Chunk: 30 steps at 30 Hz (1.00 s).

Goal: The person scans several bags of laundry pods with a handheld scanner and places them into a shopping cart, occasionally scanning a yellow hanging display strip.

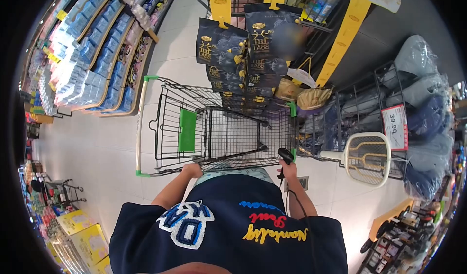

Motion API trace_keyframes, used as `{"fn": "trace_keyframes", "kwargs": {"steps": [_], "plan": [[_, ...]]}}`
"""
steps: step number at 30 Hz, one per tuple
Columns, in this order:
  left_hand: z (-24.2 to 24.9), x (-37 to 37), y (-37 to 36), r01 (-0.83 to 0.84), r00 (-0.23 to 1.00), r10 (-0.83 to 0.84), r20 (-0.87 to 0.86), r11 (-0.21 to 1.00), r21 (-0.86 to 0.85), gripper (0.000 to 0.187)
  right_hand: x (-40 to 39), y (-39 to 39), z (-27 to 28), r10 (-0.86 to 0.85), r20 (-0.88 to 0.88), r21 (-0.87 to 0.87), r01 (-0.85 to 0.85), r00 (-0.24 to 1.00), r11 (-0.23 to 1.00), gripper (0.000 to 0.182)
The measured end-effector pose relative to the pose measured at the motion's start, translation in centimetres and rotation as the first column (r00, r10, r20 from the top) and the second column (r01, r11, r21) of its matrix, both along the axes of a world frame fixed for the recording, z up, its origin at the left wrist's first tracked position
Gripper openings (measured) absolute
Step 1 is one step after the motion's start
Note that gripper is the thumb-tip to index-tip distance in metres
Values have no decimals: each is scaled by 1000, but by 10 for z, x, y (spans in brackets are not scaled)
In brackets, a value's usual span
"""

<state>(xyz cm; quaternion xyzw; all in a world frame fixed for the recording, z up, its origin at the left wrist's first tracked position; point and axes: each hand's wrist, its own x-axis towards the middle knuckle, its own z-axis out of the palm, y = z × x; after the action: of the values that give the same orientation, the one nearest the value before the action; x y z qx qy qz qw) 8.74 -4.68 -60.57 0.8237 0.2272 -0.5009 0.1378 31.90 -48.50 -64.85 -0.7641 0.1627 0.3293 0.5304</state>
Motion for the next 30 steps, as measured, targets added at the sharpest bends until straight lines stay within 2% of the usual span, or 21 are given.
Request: {"fn": "trace_keyframes", "kwargs": {"steps": [3, 5, 7, 8, 12, 18, 20, 23, 26, 28, 29, 30], "plan": [[-4, -6, 3, 20, 1000, -19, 14, 999, -41, 50, -17, 8, 24, -85, -12, -35, 85, 996, 996, 43], [-8, -9, 4, 58, 997, -54, 49, 996, -68, 50, -28, 3, 12, -123, -19, 1, 123, 992, 992, 46], [-4, -11, 5, 85, 993, -77, 84, 992, -93, 49, -42, 11, 36, -94, -17, -80, 92, 995, 992, 45], [-18, -19, 6, 76, 987, -63, 148, 994, -81, 46, -48, 11, 42, -60, -26, -115, 56, 998, 992, 40], [-5, -15, 11, 55, 983, -29, 180, 988, -141, 51, -74, 12, 61, -64, -21, -106, 61, 998, 992, 26], [-16, -12, 24, 146, 976, -104, 193, 965, -218, 60, -97, 13, 71, -20, -11, -181, 17, 1000, 983, 22], [-44, -18, 30, 180, 971, -125, 204, 944, -278, 65, -102, 14, 72, -29, 11, -170, 30, 1000, 985, 23], [-58, -18, 34, 226, 961, -159, 224, 923, -312, 67, -101, 20, 78, -19, 9, -195, 20, 1000, 981, 24], [-62, -1, 41, 342, 939, -303, 160, 864, -370, 65, -98, 18, 73, -30, 8, -162, 31, 1000, 986, 26], [-29, 29, 52, 395, 918, -358, 168, 824, -406, 56, -95, 11, 63, -26, 14, -143, 28, 1000, 989, 27], [-6, 51, 63, 346, 933, -231, 277, 790, -506, 53, -93, 8, 58, -21, 9, -151, 22, 1000, 988, 28], [12, 69, 74, 302, 890, -4, 456, 754, -583, 44, -94, 2, 50, -16, 2, -158, 16, 1000, 987, 29]]}}
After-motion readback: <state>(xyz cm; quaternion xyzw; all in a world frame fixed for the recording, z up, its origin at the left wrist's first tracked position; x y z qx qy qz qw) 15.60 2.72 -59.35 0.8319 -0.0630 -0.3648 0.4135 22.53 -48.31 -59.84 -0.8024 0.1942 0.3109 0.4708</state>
